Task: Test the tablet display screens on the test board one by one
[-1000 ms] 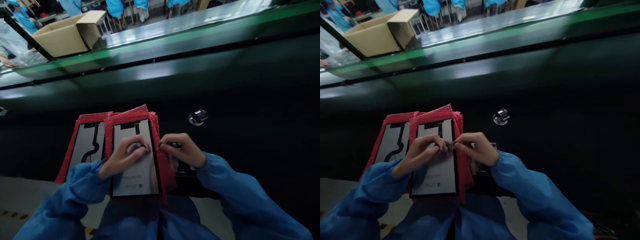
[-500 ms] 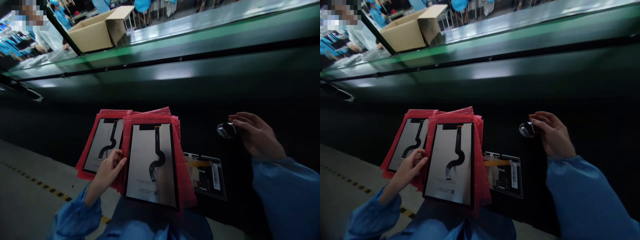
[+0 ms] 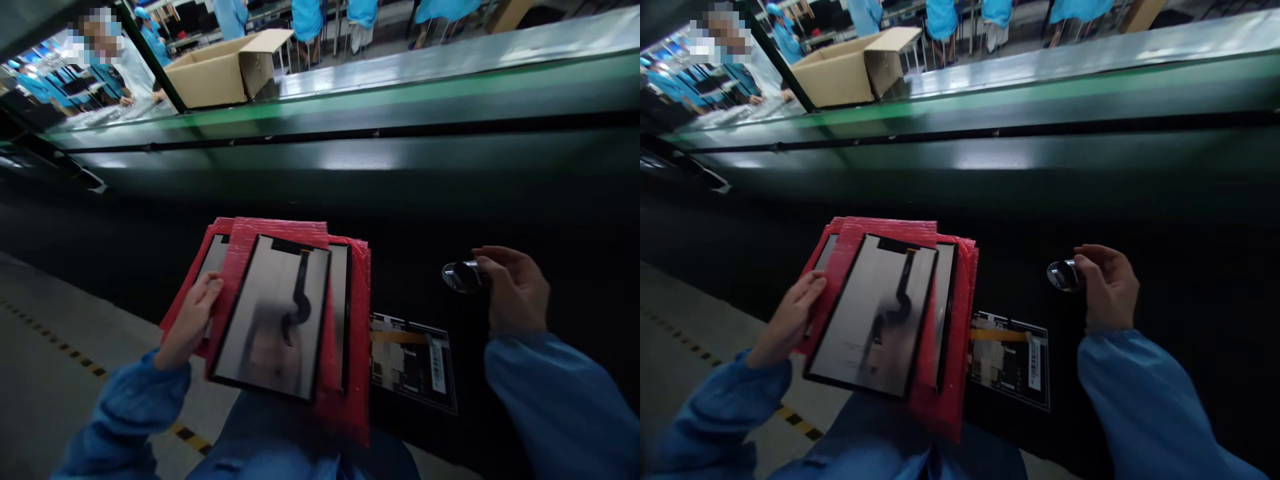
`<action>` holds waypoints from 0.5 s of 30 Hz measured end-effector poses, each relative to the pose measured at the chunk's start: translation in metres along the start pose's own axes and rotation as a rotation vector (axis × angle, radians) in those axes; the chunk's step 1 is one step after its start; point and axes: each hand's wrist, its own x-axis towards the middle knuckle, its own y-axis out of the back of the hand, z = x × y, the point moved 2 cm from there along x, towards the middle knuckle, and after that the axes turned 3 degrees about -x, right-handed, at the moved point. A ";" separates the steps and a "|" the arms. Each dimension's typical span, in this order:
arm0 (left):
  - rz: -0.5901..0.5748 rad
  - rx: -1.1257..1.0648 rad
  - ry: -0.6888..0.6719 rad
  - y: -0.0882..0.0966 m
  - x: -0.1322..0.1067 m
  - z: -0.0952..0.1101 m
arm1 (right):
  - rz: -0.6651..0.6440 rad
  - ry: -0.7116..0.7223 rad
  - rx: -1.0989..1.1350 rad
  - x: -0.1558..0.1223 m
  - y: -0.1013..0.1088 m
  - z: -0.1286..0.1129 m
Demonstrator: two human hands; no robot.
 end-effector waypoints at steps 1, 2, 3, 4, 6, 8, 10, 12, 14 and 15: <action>0.045 0.043 0.030 0.017 0.010 -0.001 | 0.052 0.123 -0.063 -0.002 0.002 -0.003; 0.073 0.077 0.040 0.033 0.021 -0.002 | 0.091 0.263 -0.140 -0.006 0.004 -0.008; 0.083 0.110 0.054 0.048 0.033 -0.004 | 0.086 0.400 -0.217 -0.011 0.006 -0.014; 0.085 0.155 0.068 0.060 0.045 -0.007 | 0.017 0.517 -0.285 -0.017 0.006 -0.021; 0.095 0.247 0.063 0.080 0.065 -0.011 | -0.309 0.641 -0.350 -0.032 0.002 -0.033; 0.094 0.334 0.039 0.091 0.076 -0.010 | -0.737 0.656 -0.355 -0.048 -0.004 -0.041; 0.107 0.412 -0.007 0.094 0.075 -0.001 | -1.065 0.616 -0.385 -0.064 -0.009 -0.043; 0.170 0.489 -0.090 0.090 0.062 0.017 | -1.260 0.522 -0.420 -0.073 -0.012 -0.040; 0.242 0.567 -0.229 0.074 0.040 0.041 | -1.365 0.429 -0.448 -0.078 -0.012 -0.036; 0.224 0.600 -0.307 0.060 0.028 0.052 | -1.396 0.394 -0.453 -0.079 -0.011 -0.035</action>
